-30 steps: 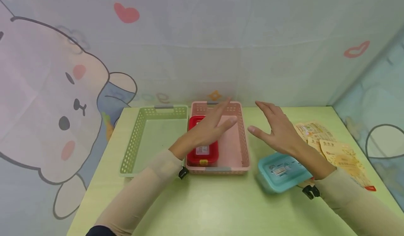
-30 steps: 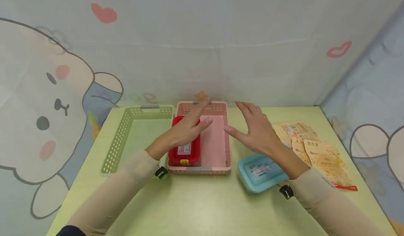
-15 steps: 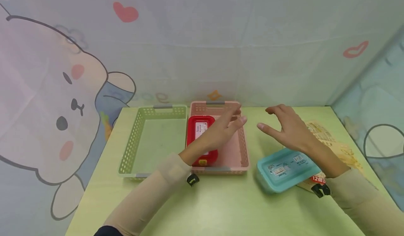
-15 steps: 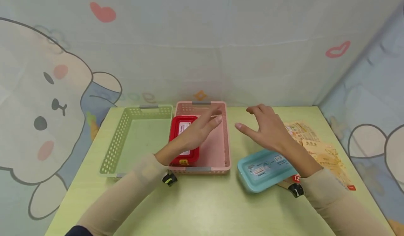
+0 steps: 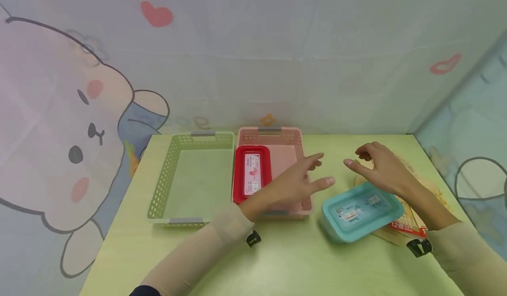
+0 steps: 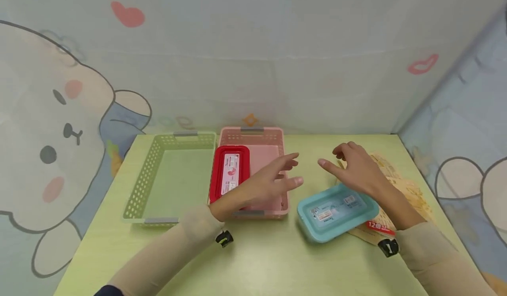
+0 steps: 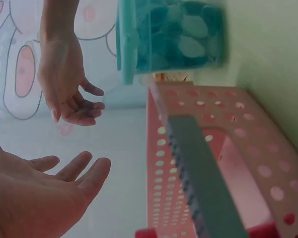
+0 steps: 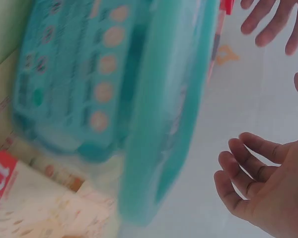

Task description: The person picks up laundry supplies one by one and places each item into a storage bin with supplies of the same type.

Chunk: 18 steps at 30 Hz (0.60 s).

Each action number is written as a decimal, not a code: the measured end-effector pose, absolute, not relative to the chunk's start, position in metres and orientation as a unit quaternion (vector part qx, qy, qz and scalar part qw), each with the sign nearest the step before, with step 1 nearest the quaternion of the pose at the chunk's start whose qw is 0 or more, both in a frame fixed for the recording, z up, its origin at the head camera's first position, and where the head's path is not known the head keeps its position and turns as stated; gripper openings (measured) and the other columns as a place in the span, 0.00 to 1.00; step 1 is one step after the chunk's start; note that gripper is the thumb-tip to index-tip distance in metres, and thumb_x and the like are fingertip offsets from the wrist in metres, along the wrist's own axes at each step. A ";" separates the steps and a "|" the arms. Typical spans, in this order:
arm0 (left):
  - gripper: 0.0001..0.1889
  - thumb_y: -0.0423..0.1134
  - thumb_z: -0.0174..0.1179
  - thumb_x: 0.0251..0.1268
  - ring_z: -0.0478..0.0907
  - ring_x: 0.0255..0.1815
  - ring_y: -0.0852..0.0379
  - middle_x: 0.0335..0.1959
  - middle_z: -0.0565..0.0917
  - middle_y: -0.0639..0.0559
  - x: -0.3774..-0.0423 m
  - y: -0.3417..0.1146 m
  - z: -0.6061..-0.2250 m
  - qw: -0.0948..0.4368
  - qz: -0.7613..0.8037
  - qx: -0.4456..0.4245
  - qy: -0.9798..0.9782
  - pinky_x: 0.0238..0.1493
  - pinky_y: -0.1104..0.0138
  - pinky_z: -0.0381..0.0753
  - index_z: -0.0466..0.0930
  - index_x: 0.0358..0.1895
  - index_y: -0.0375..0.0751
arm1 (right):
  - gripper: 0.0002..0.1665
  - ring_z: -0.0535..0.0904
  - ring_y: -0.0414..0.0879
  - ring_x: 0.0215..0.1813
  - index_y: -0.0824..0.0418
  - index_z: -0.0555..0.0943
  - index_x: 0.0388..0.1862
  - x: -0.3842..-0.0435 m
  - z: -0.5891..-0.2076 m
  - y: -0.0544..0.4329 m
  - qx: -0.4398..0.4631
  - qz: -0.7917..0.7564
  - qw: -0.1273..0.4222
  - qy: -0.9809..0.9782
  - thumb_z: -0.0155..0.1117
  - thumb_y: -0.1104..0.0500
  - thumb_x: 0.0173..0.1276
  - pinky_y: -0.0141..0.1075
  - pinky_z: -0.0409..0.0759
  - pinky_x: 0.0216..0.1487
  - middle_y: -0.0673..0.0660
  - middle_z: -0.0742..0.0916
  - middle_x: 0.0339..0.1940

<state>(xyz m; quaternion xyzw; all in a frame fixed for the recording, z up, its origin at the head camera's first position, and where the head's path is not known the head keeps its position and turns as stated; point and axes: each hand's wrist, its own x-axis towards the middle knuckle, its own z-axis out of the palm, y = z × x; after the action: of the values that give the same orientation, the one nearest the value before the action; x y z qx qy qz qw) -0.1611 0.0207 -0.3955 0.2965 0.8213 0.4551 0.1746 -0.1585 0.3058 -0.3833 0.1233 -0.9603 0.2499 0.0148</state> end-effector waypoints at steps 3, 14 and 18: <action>0.49 0.71 0.60 0.69 0.72 0.73 0.53 0.79 0.68 0.56 -0.155 0.023 -0.400 0.169 0.420 0.303 0.839 0.69 0.57 0.78 0.51 0.87 0.59 | 0.38 0.78 0.64 0.58 0.72 0.77 0.63 -0.159 -0.389 0.315 0.115 0.246 0.012 -0.962 0.61 0.38 0.79 0.64 0.76 0.57 0.70 0.82 0.58; 0.47 0.79 0.52 0.67 0.77 0.64 0.61 0.68 0.77 0.57 -0.148 0.044 -0.410 0.115 0.302 0.332 0.886 0.61 0.60 0.82 0.63 0.83 0.55 | 0.33 0.80 0.58 0.50 0.72 0.78 0.61 -0.157 -0.403 0.344 0.125 0.244 -0.002 -0.962 0.68 0.44 0.77 0.53 0.78 0.49 0.65 0.84 0.49; 0.40 0.73 0.54 0.71 0.79 0.57 0.64 0.62 0.80 0.58 -0.150 0.058 -0.415 0.070 0.253 0.349 0.900 0.53 0.68 0.83 0.71 0.78 0.53 | 0.28 0.79 0.51 0.45 0.70 0.79 0.58 -0.160 -0.402 0.352 0.159 0.242 -0.013 -0.957 0.71 0.48 0.75 0.43 0.80 0.43 0.58 0.84 0.44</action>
<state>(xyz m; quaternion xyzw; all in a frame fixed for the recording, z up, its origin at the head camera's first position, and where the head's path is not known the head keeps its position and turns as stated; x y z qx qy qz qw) -0.1500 0.0580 -0.4148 0.3494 0.8995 0.2528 0.0697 -0.1604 0.3515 -0.4016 0.1588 -0.9571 0.2419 -0.0125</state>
